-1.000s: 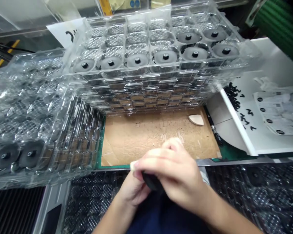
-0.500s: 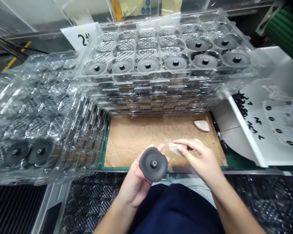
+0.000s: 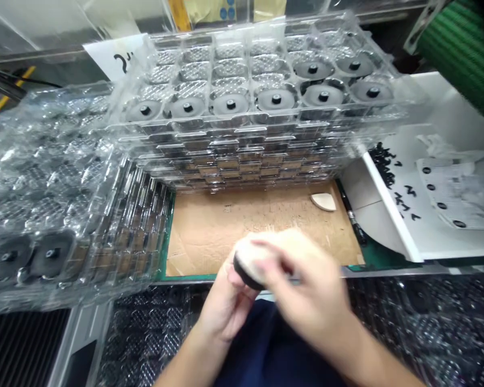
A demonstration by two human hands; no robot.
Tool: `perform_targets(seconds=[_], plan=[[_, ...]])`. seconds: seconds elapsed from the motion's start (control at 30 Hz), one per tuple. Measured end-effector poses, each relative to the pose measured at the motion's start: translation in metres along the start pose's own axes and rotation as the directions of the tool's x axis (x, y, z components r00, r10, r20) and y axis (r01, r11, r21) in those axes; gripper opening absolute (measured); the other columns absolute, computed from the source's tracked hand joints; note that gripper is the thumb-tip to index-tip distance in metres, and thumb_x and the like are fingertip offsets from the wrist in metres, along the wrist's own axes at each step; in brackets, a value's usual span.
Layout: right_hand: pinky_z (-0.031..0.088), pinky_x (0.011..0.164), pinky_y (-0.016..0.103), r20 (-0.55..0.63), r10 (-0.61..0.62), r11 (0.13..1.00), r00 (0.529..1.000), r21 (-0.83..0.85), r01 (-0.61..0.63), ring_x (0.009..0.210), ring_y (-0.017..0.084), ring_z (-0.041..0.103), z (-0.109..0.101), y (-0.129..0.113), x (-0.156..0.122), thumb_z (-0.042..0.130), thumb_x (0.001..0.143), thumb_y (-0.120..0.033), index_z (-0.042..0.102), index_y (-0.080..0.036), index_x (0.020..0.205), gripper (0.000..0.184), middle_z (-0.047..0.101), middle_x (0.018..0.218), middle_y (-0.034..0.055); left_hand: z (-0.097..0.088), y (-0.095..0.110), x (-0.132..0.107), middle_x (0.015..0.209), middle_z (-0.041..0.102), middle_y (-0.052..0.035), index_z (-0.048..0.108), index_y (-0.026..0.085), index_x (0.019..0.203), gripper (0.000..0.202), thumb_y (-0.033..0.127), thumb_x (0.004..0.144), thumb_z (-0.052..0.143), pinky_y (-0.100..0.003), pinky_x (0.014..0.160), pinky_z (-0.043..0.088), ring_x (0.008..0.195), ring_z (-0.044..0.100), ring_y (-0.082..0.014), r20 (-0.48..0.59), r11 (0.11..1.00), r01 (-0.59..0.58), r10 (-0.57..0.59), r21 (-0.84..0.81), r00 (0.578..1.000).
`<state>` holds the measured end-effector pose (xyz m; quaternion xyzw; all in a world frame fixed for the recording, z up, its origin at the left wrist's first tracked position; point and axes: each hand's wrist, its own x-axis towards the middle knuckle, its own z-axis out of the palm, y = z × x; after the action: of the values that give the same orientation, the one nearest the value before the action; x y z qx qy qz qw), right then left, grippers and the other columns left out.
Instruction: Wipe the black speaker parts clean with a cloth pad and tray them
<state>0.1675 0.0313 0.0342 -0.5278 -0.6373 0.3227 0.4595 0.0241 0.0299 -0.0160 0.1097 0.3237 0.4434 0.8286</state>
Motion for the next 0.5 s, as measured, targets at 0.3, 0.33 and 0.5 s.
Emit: perform_targets(seconds=[0.3, 0.33, 0.5], plan=[[0.046, 0.073, 0.026, 0.187, -0.103, 0.993, 0.977, -0.045, 0.113, 0.079, 0.016, 0.059, 0.011, -0.006, 0.008, 0.046, 0.091, -0.014, 0.064, -0.013, 0.099, 0.02, 0.064, 0.086, 0.006, 0.0, -0.001, -0.002, 0.099, 0.069, -0.0043, 0.067, 0.02, 0.101, 0.047, 0.039, 0.06, 0.081, -0.024, 0.088, 0.05, 0.103, 0.061, -0.0204, -0.126, 0.998, 0.025, -0.019, 0.049, 0.992], [0.046, 0.072, 0.024, 0.205, -0.106, 0.994, 0.973, -0.012, 0.111, 0.079, 0.015, 0.059, 0.008, -0.007, 0.007, 0.046, 0.091, -0.014, 0.064, -0.012, 0.099, 0.02, 0.064, 0.086, 0.0057, 0.002, 0.001, -0.002, 0.101, 0.068, -0.0041, 0.067, 0.02, 0.102, 0.046, 0.036, 0.061, 0.08, -0.024, 0.089, 0.05, 0.103, 0.06, -0.0199, -0.111, 0.998, 0.034, -0.028, 0.054, 0.993], [0.04, 0.058, 0.021, 0.386, 0.08, 0.989, 0.919, -0.149, -0.023, 0.065, 0.01, 0.056, -0.017, -0.01, 0.001, 0.053, 0.086, -0.008, 0.066, -0.018, 0.089, 0.017, 0.061, 0.072, -0.0018, -0.001, 0.005, 0.0, 0.109, 0.067, -0.0048, 0.066, 0.019, 0.105, 0.051, 0.033, 0.059, 0.082, -0.016, 0.08, 0.051, 0.095, 0.063, -0.0151, -0.044, 0.995, 0.09, -0.089, 0.033, 0.995]])
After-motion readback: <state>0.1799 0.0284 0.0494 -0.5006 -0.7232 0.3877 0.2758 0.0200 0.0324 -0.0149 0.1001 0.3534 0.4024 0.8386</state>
